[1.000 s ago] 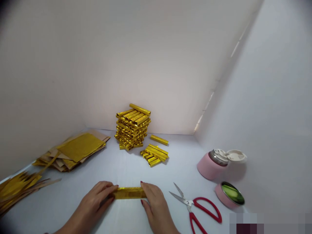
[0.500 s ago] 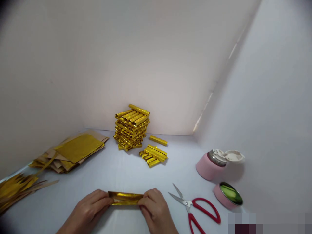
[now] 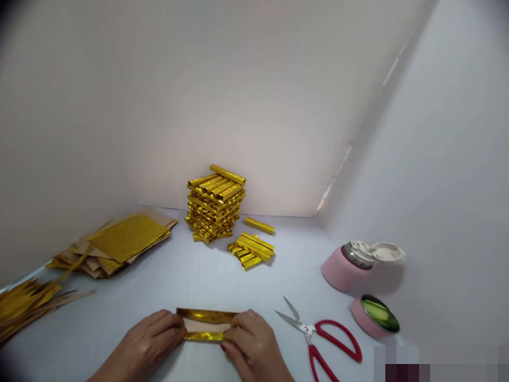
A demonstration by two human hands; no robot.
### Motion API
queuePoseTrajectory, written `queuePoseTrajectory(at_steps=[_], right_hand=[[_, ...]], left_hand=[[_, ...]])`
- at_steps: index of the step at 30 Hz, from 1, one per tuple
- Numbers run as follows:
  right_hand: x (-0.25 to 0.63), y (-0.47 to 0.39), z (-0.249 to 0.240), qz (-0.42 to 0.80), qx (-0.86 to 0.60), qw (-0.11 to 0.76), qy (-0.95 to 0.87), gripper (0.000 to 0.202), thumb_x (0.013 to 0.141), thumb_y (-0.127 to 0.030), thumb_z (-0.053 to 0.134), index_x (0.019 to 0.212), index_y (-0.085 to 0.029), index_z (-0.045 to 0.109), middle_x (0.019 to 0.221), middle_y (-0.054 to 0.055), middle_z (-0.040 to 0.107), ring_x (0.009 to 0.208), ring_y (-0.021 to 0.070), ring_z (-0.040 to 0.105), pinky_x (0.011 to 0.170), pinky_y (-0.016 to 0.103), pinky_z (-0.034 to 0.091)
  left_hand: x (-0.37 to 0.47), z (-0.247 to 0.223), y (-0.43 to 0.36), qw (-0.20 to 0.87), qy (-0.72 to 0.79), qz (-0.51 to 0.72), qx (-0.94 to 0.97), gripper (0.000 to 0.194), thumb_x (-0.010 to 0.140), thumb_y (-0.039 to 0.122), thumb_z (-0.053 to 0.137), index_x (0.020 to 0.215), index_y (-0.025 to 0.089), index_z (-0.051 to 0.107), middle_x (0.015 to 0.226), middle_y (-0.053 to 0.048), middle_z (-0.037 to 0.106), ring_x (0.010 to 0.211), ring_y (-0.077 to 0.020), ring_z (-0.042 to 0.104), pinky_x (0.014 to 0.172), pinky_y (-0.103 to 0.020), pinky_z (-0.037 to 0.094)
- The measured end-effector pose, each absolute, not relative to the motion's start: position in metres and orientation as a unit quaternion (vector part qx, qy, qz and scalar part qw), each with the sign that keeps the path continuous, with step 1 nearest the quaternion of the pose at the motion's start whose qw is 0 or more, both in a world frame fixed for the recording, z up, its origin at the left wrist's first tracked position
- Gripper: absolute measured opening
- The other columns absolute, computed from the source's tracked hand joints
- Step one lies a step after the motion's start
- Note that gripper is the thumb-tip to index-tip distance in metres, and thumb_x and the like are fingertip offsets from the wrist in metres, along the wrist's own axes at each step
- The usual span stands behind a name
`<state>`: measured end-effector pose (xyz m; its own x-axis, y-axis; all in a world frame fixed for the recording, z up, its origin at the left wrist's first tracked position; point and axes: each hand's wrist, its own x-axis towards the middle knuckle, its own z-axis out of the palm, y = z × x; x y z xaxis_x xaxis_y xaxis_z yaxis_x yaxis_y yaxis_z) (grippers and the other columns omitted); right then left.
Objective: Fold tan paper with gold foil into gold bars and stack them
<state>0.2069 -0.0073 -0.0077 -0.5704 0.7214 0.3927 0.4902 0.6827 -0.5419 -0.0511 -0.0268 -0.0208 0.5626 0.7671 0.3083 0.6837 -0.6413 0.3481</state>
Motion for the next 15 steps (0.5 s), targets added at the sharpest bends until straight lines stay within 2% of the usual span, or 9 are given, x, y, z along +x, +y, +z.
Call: queuePoseTrajectory(at_steps=[4, 7, 10, 12, 15], right_hand=[[0.205, -0.003, -0.008, 0.226, -0.441, 0.376, -0.783, 0.022, 0.089, -0.020, 0.045, 0.104, -0.020, 0.062, 0.093, 0.009, 0.061, 0.086, 0.0213, 0.060, 0.073, 0.031, 0.050], [0.201, 0.002, -0.009, 0.297, -0.491, 0.335, -0.747, 0.018, 0.085, -0.022, 0.049, 0.087, -0.019, 0.067, 0.078, 0.006, 0.062, 0.074, 0.0200, 0.061, 0.065, 0.028, 0.048], [0.199, 0.002, -0.010, 0.353, -0.525, 0.291, -0.718, 0.021, 0.082, -0.021, 0.050, 0.073, -0.018, 0.068, 0.068, 0.004, 0.065, 0.065, 0.0183, 0.060, 0.058, 0.026, 0.044], [0.197, 0.001, -0.011, 0.379, -0.539, 0.288, -0.695, 0.021, 0.081, -0.023, 0.050, 0.072, -0.017, 0.068, 0.067, 0.003, 0.066, 0.063, 0.0180, 0.059, 0.057, 0.025, 0.043], [0.195, -0.002, -0.013, 0.416, -0.545, 0.289, -0.668, 0.019, 0.079, -0.023, 0.051, 0.076, -0.017, 0.069, 0.063, 0.001, 0.064, 0.058, 0.0160, 0.056, 0.053, 0.023, 0.040]], left_hand=[[-0.053, -0.019, -0.026, 0.119, 0.404, 0.221, 0.880, 0.020, 0.095, 0.014, 0.042, 0.099, 0.021, 0.060, 0.096, -0.004, 0.064, 0.084, -0.0190, 0.058, 0.075, -0.030, 0.048], [-0.055, -0.014, -0.025, 0.138, 0.394, 0.216, 0.882, 0.019, 0.094, 0.015, 0.044, 0.102, 0.023, 0.060, 0.103, -0.004, 0.063, 0.089, -0.0190, 0.058, 0.078, -0.029, 0.049], [-0.057, -0.010, -0.025, 0.117, 0.406, 0.229, 0.877, 0.027, 0.096, 0.015, 0.040, 0.110, 0.026, 0.059, 0.114, -0.006, 0.060, 0.099, -0.0202, 0.057, 0.083, -0.030, 0.049], [-0.058, -0.010, -0.025, 0.091, 0.414, 0.251, 0.870, 0.034, 0.096, 0.013, 0.036, 0.118, 0.029, 0.056, 0.119, -0.006, 0.058, 0.103, -0.0208, 0.056, 0.085, -0.030, 0.049], [-0.059, -0.012, -0.025, 0.077, 0.407, 0.264, 0.871, 0.038, 0.097, 0.013, 0.034, 0.125, 0.031, 0.052, 0.117, -0.007, 0.059, 0.101, -0.0201, 0.057, 0.083, -0.030, 0.050]])
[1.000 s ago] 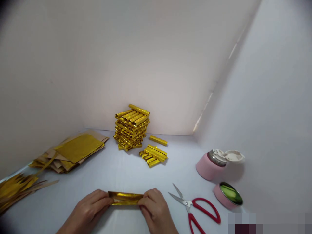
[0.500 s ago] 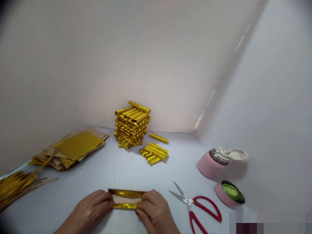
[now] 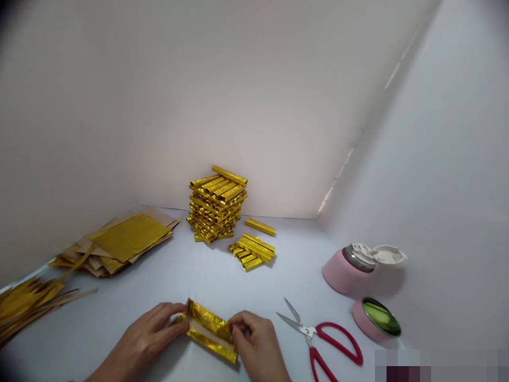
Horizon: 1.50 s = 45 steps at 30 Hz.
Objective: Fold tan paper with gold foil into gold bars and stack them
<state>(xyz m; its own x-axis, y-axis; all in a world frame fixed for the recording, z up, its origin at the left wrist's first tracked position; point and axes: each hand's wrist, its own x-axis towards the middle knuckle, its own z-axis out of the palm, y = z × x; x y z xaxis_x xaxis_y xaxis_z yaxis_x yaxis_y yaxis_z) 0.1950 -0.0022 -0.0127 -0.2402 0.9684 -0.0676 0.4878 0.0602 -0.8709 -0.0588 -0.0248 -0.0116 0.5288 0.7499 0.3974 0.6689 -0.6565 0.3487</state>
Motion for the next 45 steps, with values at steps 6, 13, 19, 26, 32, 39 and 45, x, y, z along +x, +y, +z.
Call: queuePoseTrajectory(at_steps=[6, 13, 19, 26, 32, 39, 45], right_hand=[[0.189, -0.006, -0.010, 0.490, -0.526, 0.246, -0.650, 0.017, 0.073, -0.020, 0.053, 0.073, -0.016, 0.069, 0.055, -0.003, 0.055, 0.051, 0.0112, 0.048, 0.047, 0.020, 0.033], [0.180, -0.010, -0.011, 0.536, -0.537, 0.307, -0.574, 0.017, 0.071, -0.031, 0.059, 0.070, -0.014, 0.062, 0.054, -0.004, 0.052, 0.050, 0.0098, 0.044, 0.048, 0.020, 0.031], [0.167, -0.016, -0.026, 0.621, -0.498, 0.309, -0.520, 0.031, 0.074, -0.046, 0.063, 0.073, -0.016, 0.054, 0.056, -0.006, 0.049, 0.045, 0.0075, 0.041, 0.044, 0.020, 0.033], [0.165, -0.016, -0.018, 0.665, -0.473, 0.293, -0.498, 0.056, 0.066, -0.071, 0.061, 0.074, -0.017, 0.051, 0.059, -0.002, 0.058, 0.040, 0.0056, 0.047, 0.040, 0.017, 0.029], [0.171, -0.011, -0.012, 0.660, -0.458, 0.346, -0.484, 0.066, 0.069, -0.079, 0.048, 0.083, -0.014, 0.054, 0.060, 0.001, 0.061, 0.040, 0.0087, 0.055, 0.037, 0.017, 0.030], [0.171, -0.011, -0.012, 0.639, -0.487, 0.339, -0.489, 0.048, 0.073, -0.062, 0.060, 0.067, -0.016, 0.050, 0.055, 0.000, 0.060, 0.039, 0.0067, 0.051, 0.040, 0.017, 0.028], [0.173, -0.012, -0.016, 0.640, -0.502, 0.281, -0.509, 0.036, 0.072, -0.050, 0.061, 0.066, -0.017, 0.049, 0.054, 0.000, 0.060, 0.037, 0.0063, 0.048, 0.039, 0.018, 0.027]], left_hand=[[-0.056, -0.012, -0.025, 0.047, 0.429, 0.277, 0.859, 0.037, 0.098, 0.018, 0.029, 0.109, 0.030, 0.063, 0.111, -0.008, 0.060, 0.100, -0.0209, 0.058, 0.081, -0.032, 0.051], [-0.046, -0.025, -0.030, 0.183, 0.514, 0.364, 0.755, 0.041, 0.095, 0.034, 0.042, 0.135, 0.028, 0.038, 0.128, -0.013, 0.050, 0.109, -0.0239, 0.056, 0.087, -0.035, 0.051], [-0.022, -0.033, -0.036, 0.457, 0.475, 0.443, 0.608, 0.069, 0.091, 0.058, 0.038, 0.144, 0.022, 0.013, 0.104, -0.012, 0.063, 0.080, -0.0195, 0.065, 0.072, -0.032, 0.055], [-0.025, -0.013, -0.030, 0.531, 0.474, 0.401, 0.577, 0.047, 0.088, 0.054, 0.046, 0.102, 0.013, 0.064, 0.075, -0.004, 0.065, 0.067, -0.0176, 0.060, 0.060, -0.025, 0.048], [-0.027, 0.013, -0.035, 0.427, 0.472, 0.322, 0.701, 0.029, 0.094, 0.029, 0.039, 0.103, 0.020, 0.066, 0.082, -0.001, 0.069, 0.070, -0.0144, 0.061, 0.063, -0.018, 0.045], [-0.030, 0.015, -0.036, 0.349, 0.460, 0.307, 0.757, 0.028, 0.093, 0.024, 0.038, 0.105, 0.023, 0.064, 0.087, 0.000, 0.070, 0.073, -0.0139, 0.064, 0.069, -0.017, 0.044], [-0.039, 0.005, -0.024, 0.389, 0.546, 0.305, 0.677, 0.021, 0.088, 0.025, 0.049, 0.090, 0.018, 0.068, 0.082, -0.001, 0.071, 0.073, -0.0162, 0.064, 0.065, -0.019, 0.045]])
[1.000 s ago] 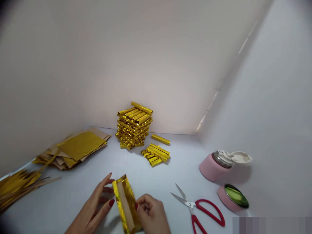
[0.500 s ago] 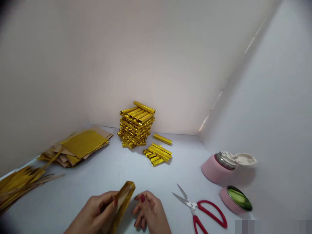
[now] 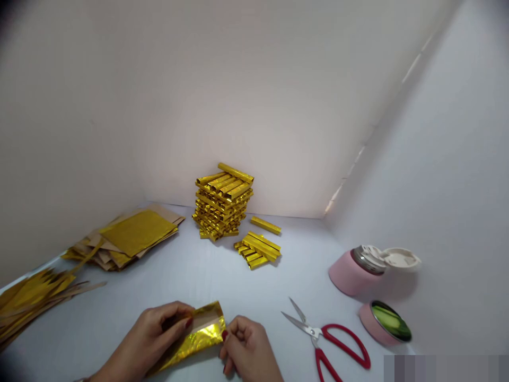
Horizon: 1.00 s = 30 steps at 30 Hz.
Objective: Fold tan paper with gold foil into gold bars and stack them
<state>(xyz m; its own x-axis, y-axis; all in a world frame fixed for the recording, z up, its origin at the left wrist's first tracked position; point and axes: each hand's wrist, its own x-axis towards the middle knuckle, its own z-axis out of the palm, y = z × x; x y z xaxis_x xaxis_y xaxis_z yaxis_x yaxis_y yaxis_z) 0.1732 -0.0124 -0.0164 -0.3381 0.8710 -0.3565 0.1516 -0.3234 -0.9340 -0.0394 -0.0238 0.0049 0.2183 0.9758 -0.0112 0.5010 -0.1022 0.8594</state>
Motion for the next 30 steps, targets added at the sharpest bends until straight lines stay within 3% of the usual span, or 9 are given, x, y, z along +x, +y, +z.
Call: queuePoseTrajectory(at_steps=[3, 7, 9, 12, 16, 19, 22, 30], right_hand=[[0.173, -0.013, -0.015, 0.646, -0.496, 0.268, -0.515, 0.030, 0.072, -0.044, 0.061, 0.067, -0.017, 0.049, 0.056, -0.001, 0.059, 0.038, 0.0062, 0.048, 0.041, 0.018, 0.028], [0.171, -0.014, -0.011, 0.646, -0.481, 0.292, -0.516, 0.029, 0.072, -0.041, 0.063, 0.084, -0.016, 0.053, 0.061, -0.005, 0.055, 0.039, 0.0065, 0.047, 0.041, 0.019, 0.029], [0.171, -0.014, -0.011, 0.650, -0.467, 0.311, -0.513, 0.030, 0.072, -0.042, 0.065, 0.080, -0.016, 0.053, 0.060, -0.006, 0.052, 0.044, 0.0076, 0.047, 0.044, 0.019, 0.031], [0.173, -0.013, -0.014, 0.641, -0.466, 0.349, -0.501, 0.035, 0.071, -0.047, 0.068, 0.066, -0.017, 0.050, 0.056, -0.005, 0.048, 0.050, 0.0084, 0.043, 0.048, 0.020, 0.031], [0.178, -0.010, -0.017, 0.611, -0.486, 0.408, -0.474, 0.042, 0.070, -0.055, 0.069, 0.065, -0.018, 0.050, 0.052, -0.007, 0.045, 0.047, 0.0073, 0.037, 0.046, 0.020, 0.027], [0.180, -0.009, -0.019, 0.597, -0.499, 0.437, -0.450, 0.044, 0.067, -0.058, 0.070, 0.064, -0.018, 0.051, 0.049, -0.007, 0.045, 0.044, 0.0071, 0.036, 0.044, 0.019, 0.025], [0.180, -0.009, -0.021, 0.589, -0.508, 0.458, -0.431, 0.046, 0.066, -0.059, 0.071, 0.064, -0.018, 0.051, 0.048, -0.007, 0.046, 0.041, 0.0060, 0.035, 0.042, 0.018, 0.024], [0.181, -0.007, -0.023, 0.619, -0.508, 0.422, -0.426, 0.047, 0.067, -0.060, 0.070, 0.077, -0.017, 0.055, 0.054, -0.003, 0.057, 0.039, 0.0059, 0.041, 0.039, 0.017, 0.030]], left_hand=[[-0.040, 0.003, -0.022, 0.417, 0.552, 0.302, 0.656, 0.019, 0.085, 0.023, 0.051, 0.083, 0.018, 0.069, 0.076, 0.000, 0.071, 0.070, -0.0160, 0.063, 0.061, -0.019, 0.043], [-0.036, 0.004, -0.025, 0.436, 0.541, 0.287, 0.659, 0.019, 0.084, 0.022, 0.052, 0.083, 0.019, 0.071, 0.075, 0.001, 0.071, 0.068, -0.0154, 0.063, 0.060, -0.018, 0.042], [-0.035, 0.005, -0.026, 0.436, 0.532, 0.278, 0.671, 0.019, 0.083, 0.021, 0.053, 0.081, 0.020, 0.072, 0.074, 0.001, 0.071, 0.068, -0.0155, 0.063, 0.061, -0.019, 0.043], [-0.038, 0.004, -0.026, 0.421, 0.521, 0.315, 0.672, 0.021, 0.080, 0.025, 0.057, 0.097, 0.021, 0.070, 0.086, -0.002, 0.071, 0.075, -0.0179, 0.063, 0.067, -0.022, 0.045], [-0.051, -0.007, -0.020, 0.445, 0.528, 0.434, 0.578, 0.042, 0.083, 0.041, 0.056, 0.120, 0.021, 0.058, 0.111, -0.009, 0.064, 0.093, -0.0232, 0.060, 0.077, -0.029, 0.047], [-0.056, -0.017, -0.015, 0.549, 0.495, 0.458, 0.494, 0.055, 0.077, 0.052, 0.064, 0.118, 0.016, 0.058, 0.096, -0.010, 0.067, 0.086, -0.0239, 0.062, 0.073, -0.031, 0.048], [-0.055, -0.022, -0.013, 0.632, 0.447, 0.455, 0.440, 0.058, 0.068, 0.053, 0.074, 0.109, 0.013, 0.062, 0.088, -0.010, 0.069, 0.081, -0.0230, 0.064, 0.072, -0.030, 0.047], [-0.051, -0.024, -0.014, 0.675, 0.447, 0.453, 0.374, 0.064, 0.061, 0.052, 0.080, 0.107, 0.011, 0.062, 0.081, -0.011, 0.070, 0.075, -0.0241, 0.066, 0.070, -0.032, 0.048]])
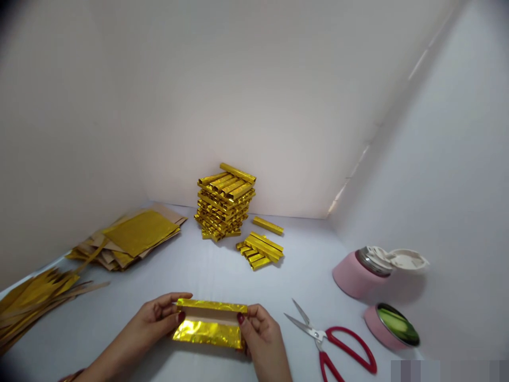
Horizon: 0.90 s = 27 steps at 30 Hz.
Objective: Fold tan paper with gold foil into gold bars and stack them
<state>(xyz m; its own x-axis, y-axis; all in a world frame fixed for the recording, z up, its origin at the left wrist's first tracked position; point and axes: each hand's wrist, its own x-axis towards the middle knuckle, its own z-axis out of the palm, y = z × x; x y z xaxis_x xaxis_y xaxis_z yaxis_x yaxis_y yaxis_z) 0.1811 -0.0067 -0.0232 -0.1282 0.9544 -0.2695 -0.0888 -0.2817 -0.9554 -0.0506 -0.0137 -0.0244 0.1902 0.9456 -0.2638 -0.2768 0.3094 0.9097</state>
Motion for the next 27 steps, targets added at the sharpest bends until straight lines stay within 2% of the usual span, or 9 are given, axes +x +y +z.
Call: queuePoseTrajectory(at_steps=[5, 8, 11, 14, 16, 19, 21, 24, 27], right_hand=[[0.180, -0.005, -0.031, 0.609, -0.522, 0.428, -0.418, 0.050, 0.065, -0.064, 0.069, 0.076, -0.018, 0.052, 0.049, -0.005, 0.056, 0.032, 0.0055, 0.040, 0.034, 0.017, 0.027], [0.181, -0.004, -0.031, 0.599, -0.519, 0.439, -0.423, 0.051, 0.066, -0.063, 0.068, 0.084, -0.017, 0.054, 0.048, -0.006, 0.054, 0.033, 0.0065, 0.041, 0.035, 0.017, 0.028], [0.185, -0.005, -0.025, 0.600, -0.510, 0.439, -0.433, 0.051, 0.069, -0.059, 0.068, 0.095, -0.018, 0.051, 0.051, -0.007, 0.054, 0.036, 0.0074, 0.046, 0.037, 0.017, 0.028], [0.188, -0.006, -0.019, 0.621, -0.499, 0.416, -0.439, 0.046, 0.068, -0.051, 0.072, 0.090, -0.020, 0.046, 0.050, -0.009, 0.053, 0.038, 0.0074, 0.048, 0.038, 0.016, 0.028], [0.188, -0.007, -0.019, 0.624, -0.504, 0.401, -0.442, 0.041, 0.068, -0.045, 0.073, 0.083, -0.021, 0.043, 0.047, -0.009, 0.052, 0.038, 0.0071, 0.048, 0.038, 0.015, 0.028], [0.187, -0.007, -0.022, 0.618, -0.519, 0.387, -0.447, 0.035, 0.070, -0.040, 0.069, 0.079, -0.022, 0.040, 0.045, -0.009, 0.053, 0.036, 0.0067, 0.047, 0.037, 0.015, 0.027], [0.187, -0.006, -0.024, 0.618, -0.521, 0.380, -0.449, 0.034, 0.069, -0.039, 0.068, 0.079, -0.022, 0.040, 0.044, -0.010, 0.052, 0.034, 0.0063, 0.045, 0.036, 0.015, 0.026], [0.187, -0.005, -0.028, 0.619, -0.527, 0.377, -0.443, 0.035, 0.066, -0.039, 0.068, 0.078, -0.022, 0.040, 0.042, -0.012, 0.048, 0.032, 0.0067, 0.045, 0.035, 0.015, 0.025], [0.187, -0.004, -0.031, 0.617, -0.528, 0.373, -0.450, 0.032, 0.068, -0.038, 0.067, 0.079, -0.022, 0.041, 0.042, -0.012, 0.047, 0.033, 0.0072, 0.046, 0.035, 0.015, 0.025]], left_hand=[[-0.050, -0.017, -0.015, 0.680, 0.441, 0.455, 0.369, 0.060, 0.064, 0.057, 0.075, 0.102, 0.010, 0.067, 0.085, -0.013, 0.070, 0.075, -0.0225, 0.066, 0.075, -0.033, 0.048], [-0.049, -0.011, -0.015, 0.667, 0.453, 0.454, 0.379, 0.063, 0.062, 0.060, 0.075, 0.100, 0.010, 0.068, 0.083, -0.013, 0.070, 0.075, -0.0233, 0.066, 0.074, -0.034, 0.048], [-0.050, -0.012, -0.012, 0.655, 0.453, 0.456, 0.396, 0.064, 0.063, 0.061, 0.073, 0.101, 0.011, 0.067, 0.083, -0.013, 0.071, 0.076, -0.0236, 0.066, 0.075, -0.035, 0.048], [-0.053, -0.017, -0.012, 0.633, 0.463, 0.449, 0.428, 0.066, 0.068, 0.063, 0.067, 0.107, 0.010, 0.063, 0.085, -0.012, 0.070, 0.077, -0.0242, 0.066, 0.075, -0.036, 0.049], [-0.057, -0.018, -0.016, 0.551, 0.501, 0.458, 0.484, 0.059, 0.077, 0.059, 0.061, 0.113, 0.013, 0.058, 0.092, -0.012, 0.068, 0.083, -0.0247, 0.065, 0.075, -0.036, 0.050], [-0.062, -0.016, -0.026, 0.295, 0.566, 0.467, 0.613, 0.033, 0.086, 0.039, 0.057, 0.112, 0.020, 0.054, 0.107, -0.011, 0.061, 0.097, -0.0240, 0.059, 0.081, -0.036, 0.049], [-0.061, -0.012, -0.031, 0.175, 0.527, 0.423, 0.716, 0.022, 0.086, 0.027, 0.059, 0.107, 0.022, 0.055, 0.109, -0.009, 0.059, 0.100, -0.0224, 0.057, 0.084, -0.033, 0.048], [-0.051, -0.010, -0.034, 0.107, 0.407, 0.338, 0.842, 0.018, 0.087, 0.019, 0.056, 0.105, 0.022, 0.058, 0.102, -0.007, 0.062, 0.092, -0.0206, 0.060, 0.078, -0.029, 0.051], [-0.037, -0.011, -0.030, 0.077, 0.372, 0.301, 0.875, 0.019, 0.093, 0.015, 0.045, 0.103, 0.021, 0.060, 0.091, -0.006, 0.065, 0.083, -0.0193, 0.062, 0.074, -0.029, 0.052]])
